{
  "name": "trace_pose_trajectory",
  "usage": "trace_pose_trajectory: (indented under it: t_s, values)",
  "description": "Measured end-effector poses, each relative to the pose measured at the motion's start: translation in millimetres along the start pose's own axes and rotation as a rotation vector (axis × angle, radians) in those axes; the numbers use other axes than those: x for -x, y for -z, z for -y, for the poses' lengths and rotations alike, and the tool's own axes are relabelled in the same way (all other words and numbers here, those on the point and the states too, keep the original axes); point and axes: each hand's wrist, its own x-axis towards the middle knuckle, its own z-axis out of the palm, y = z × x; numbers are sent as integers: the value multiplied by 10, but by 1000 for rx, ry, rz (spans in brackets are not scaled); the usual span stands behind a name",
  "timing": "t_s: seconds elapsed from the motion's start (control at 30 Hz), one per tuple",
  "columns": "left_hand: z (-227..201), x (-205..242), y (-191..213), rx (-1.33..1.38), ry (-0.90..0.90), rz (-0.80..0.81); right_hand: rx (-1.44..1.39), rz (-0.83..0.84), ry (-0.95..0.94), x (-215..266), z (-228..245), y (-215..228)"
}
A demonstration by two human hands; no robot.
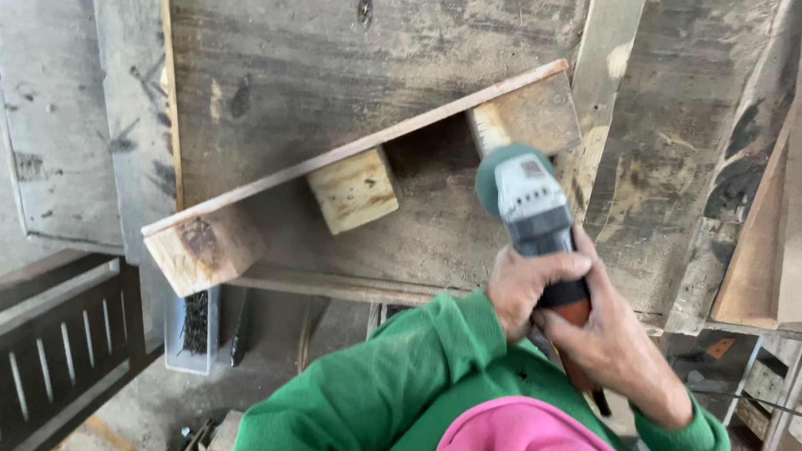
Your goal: The person uses an angle grinder to smooth the edges and surfaces of a wooden piece. They reposition the wood several times to access different sides and continue grinding until the clip ends.
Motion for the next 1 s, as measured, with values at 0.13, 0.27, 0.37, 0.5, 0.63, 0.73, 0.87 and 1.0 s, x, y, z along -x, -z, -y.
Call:
trace_pose_trajectory:
  t_s: [0.13,0.27,0.37,0.5,0.63,0.73,0.87,1.0]
  values:
    - [40,144,20,-21,-4,15,-75,-41,81,79,-66,-108]
    - [-84,26,118,8,-10,29,-82,-57,136,-42,-56,-143]
    - [-131,136,120,7,-15,17,-11,-62,115,13,-3,-173]
    - [-129,245,72,-2,40,9,75,-110,132,92,53,-219]
    - [-295,39,63,33,-16,21,42,-79,52,-79,193,-136]
    - [-485,-136,39,45,-34,36,77,-58,31,-252,338,-20]
    - [-582,-185,-39,42,22,36,41,-109,174,-277,399,61]
    - [-575,-281,-157,39,26,48,-32,-122,190,-325,371,144]
